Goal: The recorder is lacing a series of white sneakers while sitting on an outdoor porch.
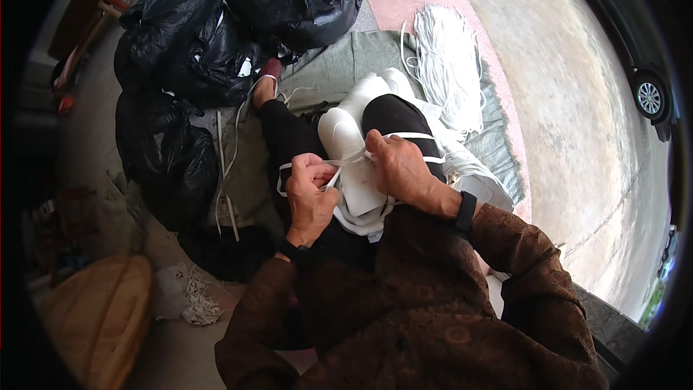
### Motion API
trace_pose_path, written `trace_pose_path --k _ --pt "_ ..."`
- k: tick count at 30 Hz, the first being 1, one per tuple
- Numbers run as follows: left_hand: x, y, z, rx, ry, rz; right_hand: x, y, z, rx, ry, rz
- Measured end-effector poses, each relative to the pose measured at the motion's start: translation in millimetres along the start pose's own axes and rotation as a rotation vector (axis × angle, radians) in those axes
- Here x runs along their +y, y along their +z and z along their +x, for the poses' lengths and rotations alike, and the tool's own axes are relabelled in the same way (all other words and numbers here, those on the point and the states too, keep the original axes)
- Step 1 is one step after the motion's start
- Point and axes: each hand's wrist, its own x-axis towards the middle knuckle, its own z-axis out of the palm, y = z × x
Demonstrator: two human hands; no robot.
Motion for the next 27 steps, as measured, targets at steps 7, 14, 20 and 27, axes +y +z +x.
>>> trace_pose_path --k 7,14,20,27 --pt "-5.1 8.2 -8.5 0.131 -0.122 -0.374 -3.2 0.2 -0.9 -0.103 -0.230 -0.274" --pt "-3.9 -1.6 -5.3 0.052 0.269 0.391 -10.5 -3.8 14.1 0.001 -0.385 -0.326" --pt "-10.1 -8.3 9.3 -0.060 0.205 0.288 -57.6 -4.4 -8.9 -0.063 -0.361 -0.058" --pt "-21.7 2.4 -2.6 0.109 0.018 -0.148 -33.4 21.5 15.7 -0.050 -0.313 -0.215"
